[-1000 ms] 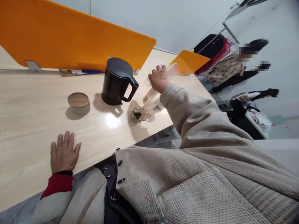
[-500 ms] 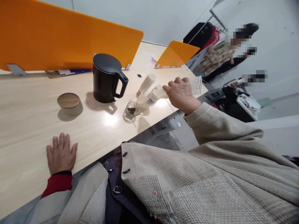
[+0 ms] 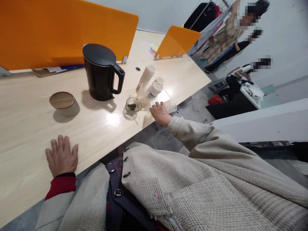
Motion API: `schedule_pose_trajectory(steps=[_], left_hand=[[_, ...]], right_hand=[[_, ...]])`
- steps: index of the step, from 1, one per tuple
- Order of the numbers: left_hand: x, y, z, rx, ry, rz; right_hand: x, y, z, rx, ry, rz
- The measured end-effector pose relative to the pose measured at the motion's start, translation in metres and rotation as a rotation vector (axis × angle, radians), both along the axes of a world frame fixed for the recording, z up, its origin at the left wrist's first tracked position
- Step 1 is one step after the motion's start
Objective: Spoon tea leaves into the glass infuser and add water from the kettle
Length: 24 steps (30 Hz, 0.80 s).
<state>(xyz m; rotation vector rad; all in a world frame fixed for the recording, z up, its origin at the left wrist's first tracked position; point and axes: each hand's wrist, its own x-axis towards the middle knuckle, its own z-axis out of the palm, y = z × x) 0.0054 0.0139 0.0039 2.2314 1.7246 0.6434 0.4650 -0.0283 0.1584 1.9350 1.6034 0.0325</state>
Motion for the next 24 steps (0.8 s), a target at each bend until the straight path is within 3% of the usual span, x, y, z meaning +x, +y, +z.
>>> schedule_pose_trajectory(steps=[4,8,24], left_hand=[[-0.002,0.002,-0.002,0.017,0.011,-0.018],[-0.002,0.001,-0.003,0.033,0.008,-0.027],[-0.003,0.000,-0.007,0.055,0.017,-0.007]], right_hand=[[0.001,0.015,-0.022,0.004,0.014,-0.016],[-0.002,0.027,-0.033,0.017,0.016,-0.039],[0.003,0.029,-0.046,0.087,0.026,0.094]])
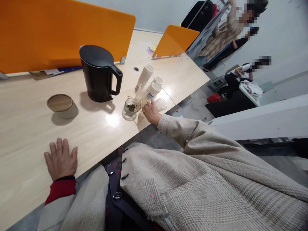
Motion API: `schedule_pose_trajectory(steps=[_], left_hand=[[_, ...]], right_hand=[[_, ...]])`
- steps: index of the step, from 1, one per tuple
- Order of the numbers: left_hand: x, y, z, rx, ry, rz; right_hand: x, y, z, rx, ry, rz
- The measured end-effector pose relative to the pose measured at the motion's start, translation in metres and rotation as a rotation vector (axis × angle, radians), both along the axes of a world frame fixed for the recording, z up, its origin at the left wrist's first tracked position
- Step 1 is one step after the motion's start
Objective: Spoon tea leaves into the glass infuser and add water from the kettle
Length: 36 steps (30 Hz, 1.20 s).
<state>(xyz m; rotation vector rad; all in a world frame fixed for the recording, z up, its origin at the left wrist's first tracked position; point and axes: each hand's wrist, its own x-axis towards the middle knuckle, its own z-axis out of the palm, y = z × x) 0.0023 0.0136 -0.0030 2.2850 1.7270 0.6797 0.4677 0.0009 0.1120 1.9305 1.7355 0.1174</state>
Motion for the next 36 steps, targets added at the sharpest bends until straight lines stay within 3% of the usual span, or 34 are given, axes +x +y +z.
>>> schedule_pose_trajectory(steps=[12,24,29,36], left_hand=[[0.003,-0.001,0.006,-0.041,-0.002,0.014],[0.004,-0.004,0.008,-0.057,-0.018,0.024],[0.001,-0.005,0.003,-0.036,-0.019,0.014],[0.003,-0.005,0.011,-0.081,-0.032,0.016]], right_hand=[[-0.021,0.009,0.009,-0.103,-0.054,-0.002],[-0.012,0.004,0.004,-0.156,-0.097,0.034],[-0.017,0.005,0.006,-0.164,-0.108,0.032],[-0.021,0.006,0.007,-0.120,-0.056,0.019]])
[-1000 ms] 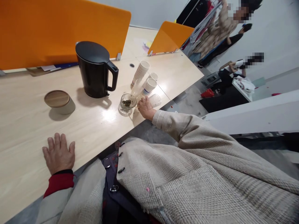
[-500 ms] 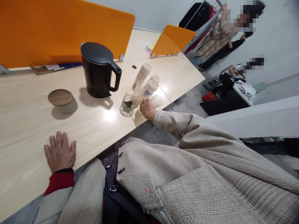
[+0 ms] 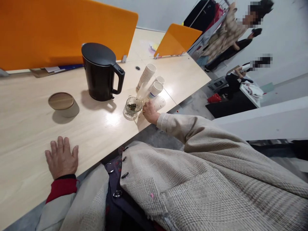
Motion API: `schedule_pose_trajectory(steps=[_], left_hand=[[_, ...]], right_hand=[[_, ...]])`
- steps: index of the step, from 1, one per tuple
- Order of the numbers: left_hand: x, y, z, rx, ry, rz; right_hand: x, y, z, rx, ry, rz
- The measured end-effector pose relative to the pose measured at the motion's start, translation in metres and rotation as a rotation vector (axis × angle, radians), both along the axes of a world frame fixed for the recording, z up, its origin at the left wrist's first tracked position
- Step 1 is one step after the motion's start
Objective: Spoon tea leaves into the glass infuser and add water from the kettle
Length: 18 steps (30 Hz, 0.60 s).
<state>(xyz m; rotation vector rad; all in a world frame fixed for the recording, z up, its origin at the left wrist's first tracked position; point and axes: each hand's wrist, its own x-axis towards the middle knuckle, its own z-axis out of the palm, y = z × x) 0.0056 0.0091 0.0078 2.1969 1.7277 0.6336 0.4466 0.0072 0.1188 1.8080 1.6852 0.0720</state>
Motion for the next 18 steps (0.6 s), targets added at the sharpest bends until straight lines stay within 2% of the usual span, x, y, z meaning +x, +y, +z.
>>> schedule_pose_trajectory(steps=[18], left_hand=[[-0.002,0.003,-0.006,0.014,0.005,-0.006]], right_hand=[[-0.001,-0.015,0.005,0.020,0.116,0.070]])
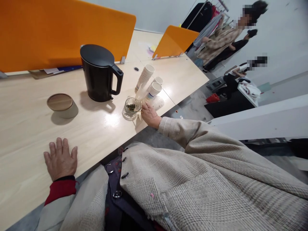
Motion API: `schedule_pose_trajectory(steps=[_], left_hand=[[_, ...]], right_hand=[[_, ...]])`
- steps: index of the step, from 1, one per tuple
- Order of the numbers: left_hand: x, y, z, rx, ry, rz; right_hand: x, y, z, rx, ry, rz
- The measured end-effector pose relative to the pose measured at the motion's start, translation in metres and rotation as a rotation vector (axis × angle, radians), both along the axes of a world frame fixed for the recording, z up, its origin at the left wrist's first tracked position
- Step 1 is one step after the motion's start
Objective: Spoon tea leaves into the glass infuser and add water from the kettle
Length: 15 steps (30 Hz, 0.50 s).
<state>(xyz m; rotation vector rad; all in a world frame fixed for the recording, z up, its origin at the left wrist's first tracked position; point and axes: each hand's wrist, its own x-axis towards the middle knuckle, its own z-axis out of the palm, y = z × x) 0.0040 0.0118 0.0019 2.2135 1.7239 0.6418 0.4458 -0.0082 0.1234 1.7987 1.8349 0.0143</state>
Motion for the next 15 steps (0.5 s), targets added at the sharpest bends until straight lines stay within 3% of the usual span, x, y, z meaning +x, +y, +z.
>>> schedule_pose_trajectory(steps=[6,11,15], left_hand=[[0.002,0.000,0.003,0.015,0.007,0.001],[0.002,-0.001,0.005,0.011,-0.001,0.005],[0.001,0.000,0.005,-0.004,0.002,-0.001]], right_hand=[[-0.005,-0.012,0.007,0.031,0.047,0.041],[-0.021,-0.039,0.032,0.053,0.079,-0.027],[-0.012,-0.057,0.062,0.352,0.034,-0.170]])
